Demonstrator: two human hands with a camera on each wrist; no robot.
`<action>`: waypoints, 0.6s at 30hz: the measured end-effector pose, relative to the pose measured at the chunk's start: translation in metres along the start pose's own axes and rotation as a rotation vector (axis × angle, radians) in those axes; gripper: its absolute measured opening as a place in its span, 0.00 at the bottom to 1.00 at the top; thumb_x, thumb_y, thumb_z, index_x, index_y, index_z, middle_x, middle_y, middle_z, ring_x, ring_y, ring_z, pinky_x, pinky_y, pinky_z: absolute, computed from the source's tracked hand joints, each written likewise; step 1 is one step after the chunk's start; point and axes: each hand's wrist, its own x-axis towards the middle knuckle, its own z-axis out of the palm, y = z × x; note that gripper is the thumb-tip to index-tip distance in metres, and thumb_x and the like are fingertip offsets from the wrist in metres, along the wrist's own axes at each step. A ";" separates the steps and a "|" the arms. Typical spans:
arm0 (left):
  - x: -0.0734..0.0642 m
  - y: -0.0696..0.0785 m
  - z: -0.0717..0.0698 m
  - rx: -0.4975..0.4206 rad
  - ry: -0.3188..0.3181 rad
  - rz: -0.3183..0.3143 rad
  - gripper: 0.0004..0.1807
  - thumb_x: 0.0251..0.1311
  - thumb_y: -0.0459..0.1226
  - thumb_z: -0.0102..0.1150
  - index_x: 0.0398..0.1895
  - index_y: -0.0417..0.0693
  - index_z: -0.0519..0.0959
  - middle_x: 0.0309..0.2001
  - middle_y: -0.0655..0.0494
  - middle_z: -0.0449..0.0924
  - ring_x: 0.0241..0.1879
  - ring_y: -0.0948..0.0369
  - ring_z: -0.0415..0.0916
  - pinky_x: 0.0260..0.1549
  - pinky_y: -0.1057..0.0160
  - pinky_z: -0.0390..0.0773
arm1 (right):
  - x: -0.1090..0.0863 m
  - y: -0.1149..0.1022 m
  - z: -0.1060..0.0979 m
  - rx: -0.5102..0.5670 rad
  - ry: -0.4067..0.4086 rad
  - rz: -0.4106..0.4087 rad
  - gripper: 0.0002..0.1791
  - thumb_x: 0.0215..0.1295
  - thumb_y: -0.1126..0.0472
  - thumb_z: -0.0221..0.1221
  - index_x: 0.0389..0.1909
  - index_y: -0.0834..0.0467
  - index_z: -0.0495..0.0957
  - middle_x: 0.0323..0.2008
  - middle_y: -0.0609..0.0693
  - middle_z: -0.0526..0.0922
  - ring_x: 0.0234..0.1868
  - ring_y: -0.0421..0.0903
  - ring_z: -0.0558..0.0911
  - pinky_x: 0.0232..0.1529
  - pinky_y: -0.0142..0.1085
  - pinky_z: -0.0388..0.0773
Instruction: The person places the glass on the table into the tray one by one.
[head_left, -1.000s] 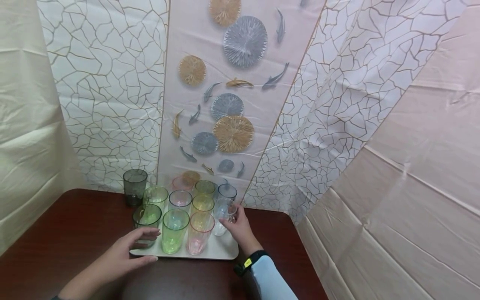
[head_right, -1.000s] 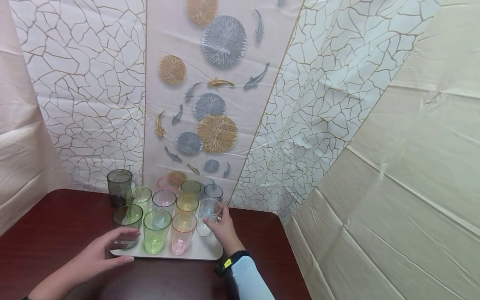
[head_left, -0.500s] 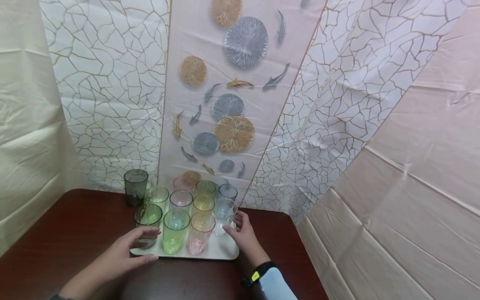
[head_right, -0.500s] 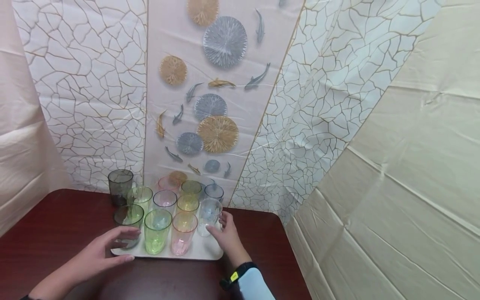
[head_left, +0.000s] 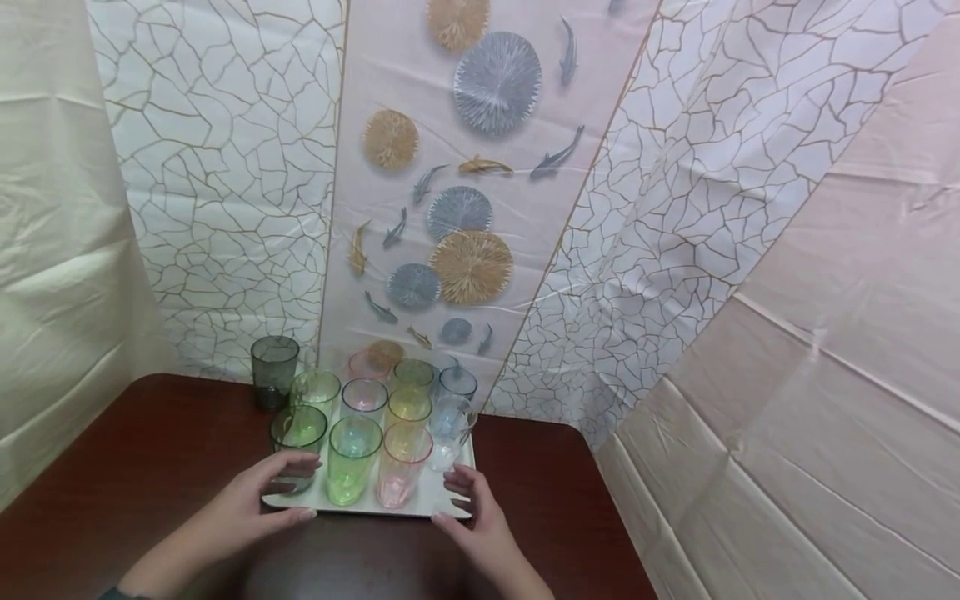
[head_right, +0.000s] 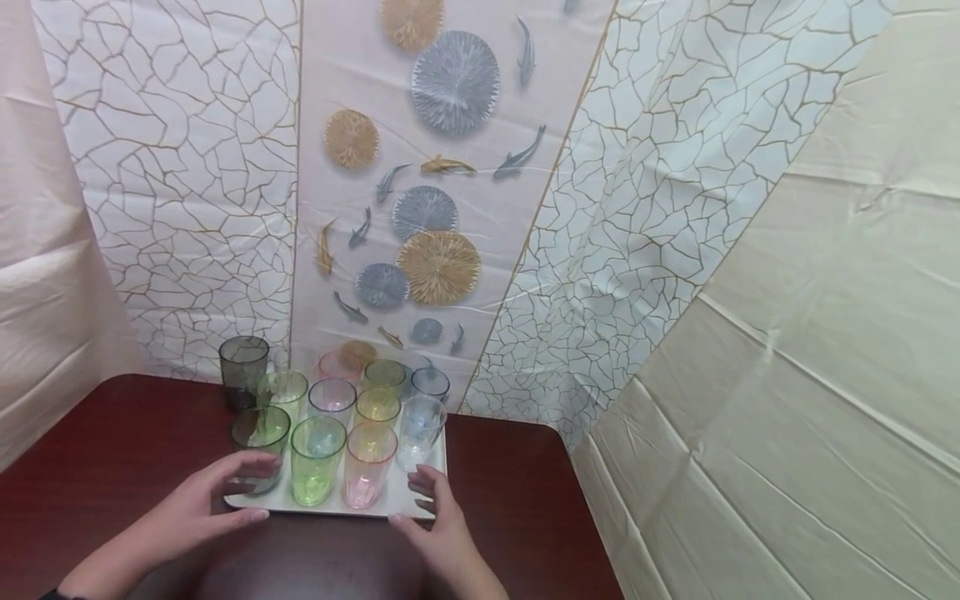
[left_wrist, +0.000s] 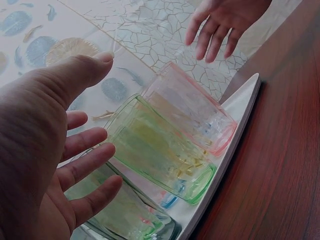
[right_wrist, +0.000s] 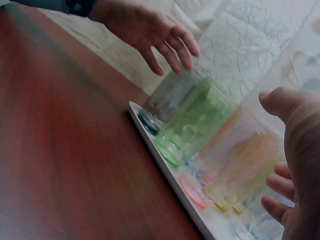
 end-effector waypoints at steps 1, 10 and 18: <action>0.000 0.000 -0.001 0.005 0.003 0.009 0.34 0.55 0.41 0.78 0.65 0.47 0.76 0.58 0.47 0.82 0.52 0.64 0.82 0.44 0.54 0.87 | -0.003 -0.002 0.001 0.009 -0.006 -0.009 0.37 0.65 0.63 0.70 0.71 0.60 0.65 0.63 0.57 0.79 0.62 0.57 0.78 0.60 0.51 0.80; 0.004 -0.001 -0.018 0.054 0.108 0.019 0.26 0.57 0.32 0.75 0.59 0.45 0.80 0.53 0.52 0.84 0.47 0.65 0.83 0.42 0.64 0.86 | -0.016 -0.007 0.005 0.013 -0.018 0.007 0.38 0.64 0.63 0.71 0.72 0.59 0.64 0.64 0.57 0.78 0.64 0.55 0.78 0.61 0.50 0.79; 0.042 -0.052 -0.075 0.265 0.450 -0.330 0.18 0.72 0.46 0.64 0.53 0.42 0.81 0.46 0.47 0.83 0.41 0.59 0.79 0.38 0.66 0.82 | -0.018 -0.016 0.004 0.040 -0.030 -0.018 0.37 0.65 0.65 0.70 0.72 0.62 0.64 0.64 0.59 0.78 0.65 0.61 0.77 0.62 0.51 0.78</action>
